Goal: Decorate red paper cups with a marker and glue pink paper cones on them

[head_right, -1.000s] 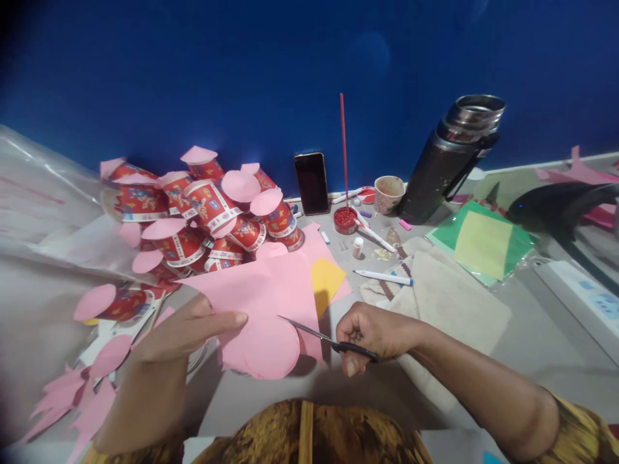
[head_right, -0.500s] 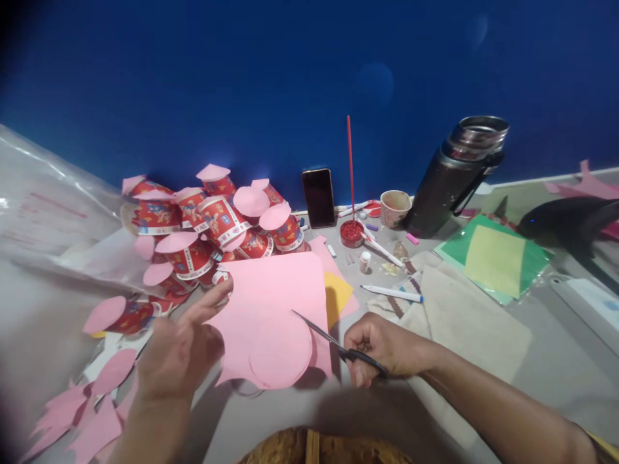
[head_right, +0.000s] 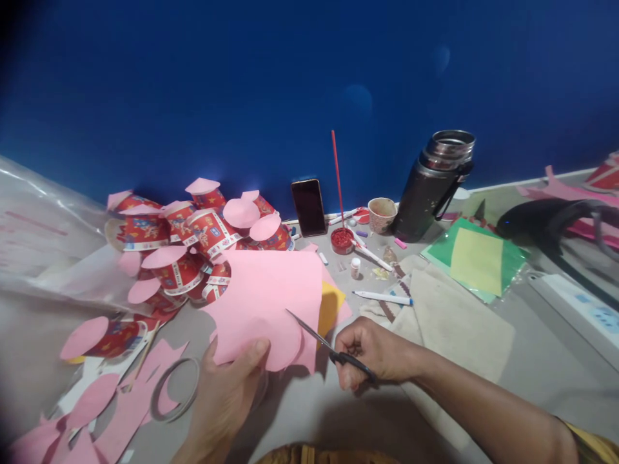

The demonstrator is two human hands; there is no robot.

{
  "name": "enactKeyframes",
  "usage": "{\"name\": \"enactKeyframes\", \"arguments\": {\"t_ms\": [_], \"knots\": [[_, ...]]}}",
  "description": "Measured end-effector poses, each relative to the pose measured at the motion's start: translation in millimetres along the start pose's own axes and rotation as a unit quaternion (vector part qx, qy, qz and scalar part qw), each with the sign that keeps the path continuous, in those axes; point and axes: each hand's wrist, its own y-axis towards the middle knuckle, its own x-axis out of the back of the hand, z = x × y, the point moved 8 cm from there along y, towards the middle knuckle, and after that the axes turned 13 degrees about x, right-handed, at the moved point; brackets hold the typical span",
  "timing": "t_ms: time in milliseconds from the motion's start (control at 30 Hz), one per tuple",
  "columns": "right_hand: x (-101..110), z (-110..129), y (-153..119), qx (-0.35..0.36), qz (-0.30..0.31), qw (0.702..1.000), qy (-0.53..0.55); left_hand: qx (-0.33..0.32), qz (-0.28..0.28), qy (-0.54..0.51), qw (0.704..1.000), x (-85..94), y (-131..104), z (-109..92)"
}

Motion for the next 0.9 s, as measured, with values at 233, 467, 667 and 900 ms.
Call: {"name": "enactKeyframes", "arguments": {"t_ms": [233,467,667,900], "knots": [[1.4,-1.2,1.5,0.001,0.008,1.000,0.022,-0.003,0.007,-0.040,0.999,-4.9,6.6,-8.9],[4.0,-1.9,2.8,0.017,0.010,0.999,0.030,0.015,0.026,-0.074,0.997,-10.0,11.6,-5.5],[2.6,-2.3,2.5,0.017,0.016,0.999,0.034,0.005,0.052,-0.091,0.995,-15.8,9.0,-10.4],[2.0,-7.5,2.5,0.023,0.025,0.999,0.036,-0.005,0.050,-0.081,0.995,-14.4,8.1,-10.0]]}}
